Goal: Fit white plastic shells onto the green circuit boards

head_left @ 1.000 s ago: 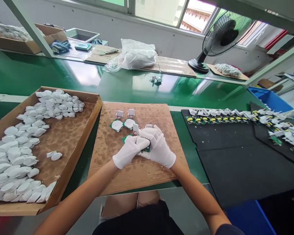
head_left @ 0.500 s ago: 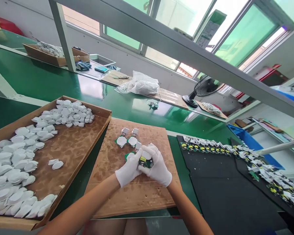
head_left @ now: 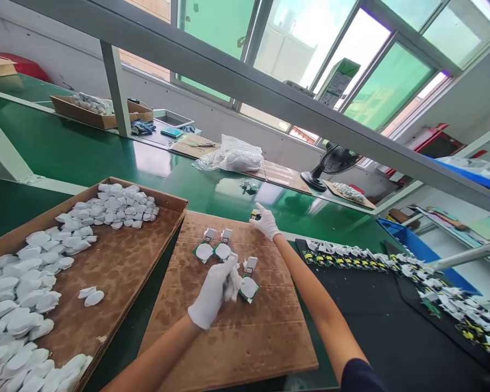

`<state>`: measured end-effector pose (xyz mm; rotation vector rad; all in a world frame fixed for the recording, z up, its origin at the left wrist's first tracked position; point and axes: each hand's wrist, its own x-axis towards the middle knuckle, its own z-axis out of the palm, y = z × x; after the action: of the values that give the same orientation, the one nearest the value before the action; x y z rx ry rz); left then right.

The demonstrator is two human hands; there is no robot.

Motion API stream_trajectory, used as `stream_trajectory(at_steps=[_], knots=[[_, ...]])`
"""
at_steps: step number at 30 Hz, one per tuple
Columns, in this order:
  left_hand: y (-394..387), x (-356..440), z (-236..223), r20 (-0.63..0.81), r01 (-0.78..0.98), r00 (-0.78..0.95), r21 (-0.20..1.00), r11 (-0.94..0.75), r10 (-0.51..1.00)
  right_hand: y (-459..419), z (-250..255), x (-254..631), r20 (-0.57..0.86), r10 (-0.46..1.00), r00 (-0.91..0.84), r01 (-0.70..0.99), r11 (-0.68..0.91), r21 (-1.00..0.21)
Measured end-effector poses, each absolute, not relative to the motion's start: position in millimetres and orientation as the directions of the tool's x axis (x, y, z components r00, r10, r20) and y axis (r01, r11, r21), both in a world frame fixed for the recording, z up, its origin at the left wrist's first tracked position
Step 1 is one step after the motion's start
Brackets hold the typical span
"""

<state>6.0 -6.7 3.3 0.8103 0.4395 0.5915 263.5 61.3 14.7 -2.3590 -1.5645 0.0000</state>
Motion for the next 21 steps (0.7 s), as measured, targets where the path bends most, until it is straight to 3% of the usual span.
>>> stream_trajectory(at_steps=[3,5,7,12,15,18,21], knots=[[-15,4,4,-0.068,-0.138,0.671,0.967,0.214,0.739,77,10,266,0.164,0.884,0.438,0.89,-0.402,-0.213],[-17,4,2,0.01,-0.072,0.628,0.996,0.046,0.778,75,12,262,0.15,0.894,0.422,0.899,-0.392,-0.193],[-18,4,0,0.04,-0.042,0.597,0.999,-0.019,0.801,64,20,258,0.118,0.917,0.381,0.916,-0.356,-0.186],[-15,4,-2,-0.011,-0.08,0.517,0.995,0.061,0.856,-15,50,222,-0.004,0.972,0.236,0.956,-0.232,-0.179],[-12,5,-1,-0.047,-0.184,0.493,0.97,0.157,0.869,-69,47,176,-0.094,0.994,0.055,0.995,-0.063,-0.084],[-7,4,-2,-0.095,-0.27,0.504,0.927,0.261,0.859,-94,27,138,-0.107,0.991,0.078,0.99,-0.064,0.125],[0,5,-6,-0.097,-0.275,0.528,0.92,0.279,0.843,-93,12,128,-0.089,0.989,0.121,0.985,-0.109,0.131]])
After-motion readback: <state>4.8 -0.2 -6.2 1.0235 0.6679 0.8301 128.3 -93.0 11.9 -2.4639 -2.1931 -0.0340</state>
